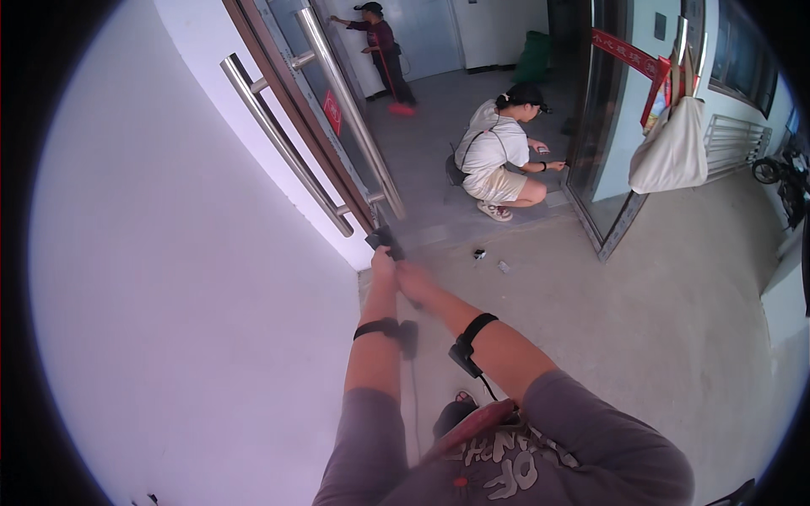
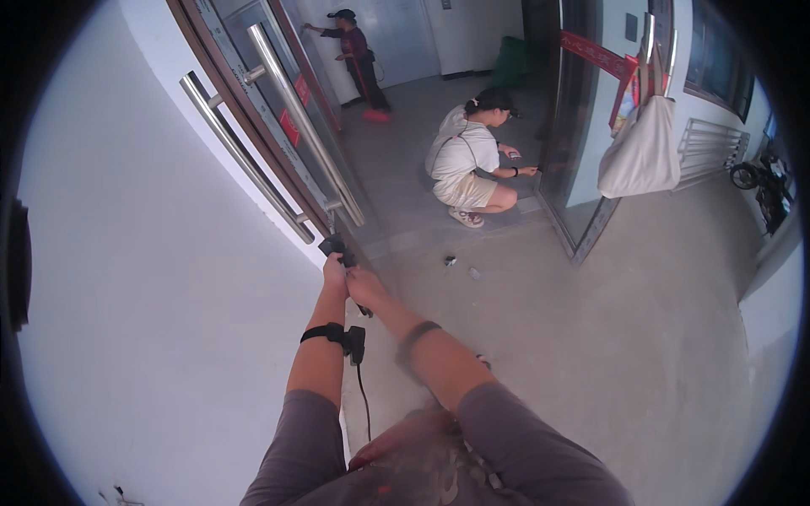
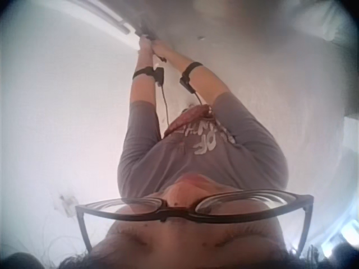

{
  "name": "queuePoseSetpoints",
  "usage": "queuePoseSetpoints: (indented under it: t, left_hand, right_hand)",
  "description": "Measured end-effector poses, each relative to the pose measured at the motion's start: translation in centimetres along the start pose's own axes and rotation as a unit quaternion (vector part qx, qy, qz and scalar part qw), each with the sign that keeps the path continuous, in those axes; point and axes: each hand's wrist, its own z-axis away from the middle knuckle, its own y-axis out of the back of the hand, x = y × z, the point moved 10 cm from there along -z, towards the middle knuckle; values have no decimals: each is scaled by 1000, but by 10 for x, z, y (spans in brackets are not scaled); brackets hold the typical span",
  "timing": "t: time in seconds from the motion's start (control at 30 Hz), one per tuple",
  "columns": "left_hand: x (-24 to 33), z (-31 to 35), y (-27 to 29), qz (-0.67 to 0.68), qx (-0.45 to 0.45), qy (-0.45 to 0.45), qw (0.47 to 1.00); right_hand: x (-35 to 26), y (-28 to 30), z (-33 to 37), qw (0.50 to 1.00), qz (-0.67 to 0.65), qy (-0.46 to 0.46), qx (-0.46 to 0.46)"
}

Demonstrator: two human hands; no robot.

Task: The person applies a black adhesive seal strip to the bottom edge of a glass door, pressing it into place by hand and then picking up a white bag hanging from the door handle.

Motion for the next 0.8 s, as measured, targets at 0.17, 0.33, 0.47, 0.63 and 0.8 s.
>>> queuePoseSetpoints:
  t: [0.17, 0.33, 0.47, 0.63, 0.8]
  left_hand:
    - [-2, 46, -44, 68, -25, 73, 995]
    - [1, 106, -59, 110, -58, 65, 990]
    - [-122, 220, -19, 86, -35, 174, 980]
    - [-182, 333, -61, 94, -110, 144, 979]
    - [-125, 453, -158, -1, -267, 159, 950]
  right_hand:
    - [29, 16, 8, 998, -36, -51, 7]
    - [33, 19, 36, 993, 79, 83, 28]
    - [101, -18, 170, 959, 131, -82, -238]
    - [134, 40, 283, 979, -24, -59, -192]
    - [153, 141, 357, 994, -66, -48, -78]
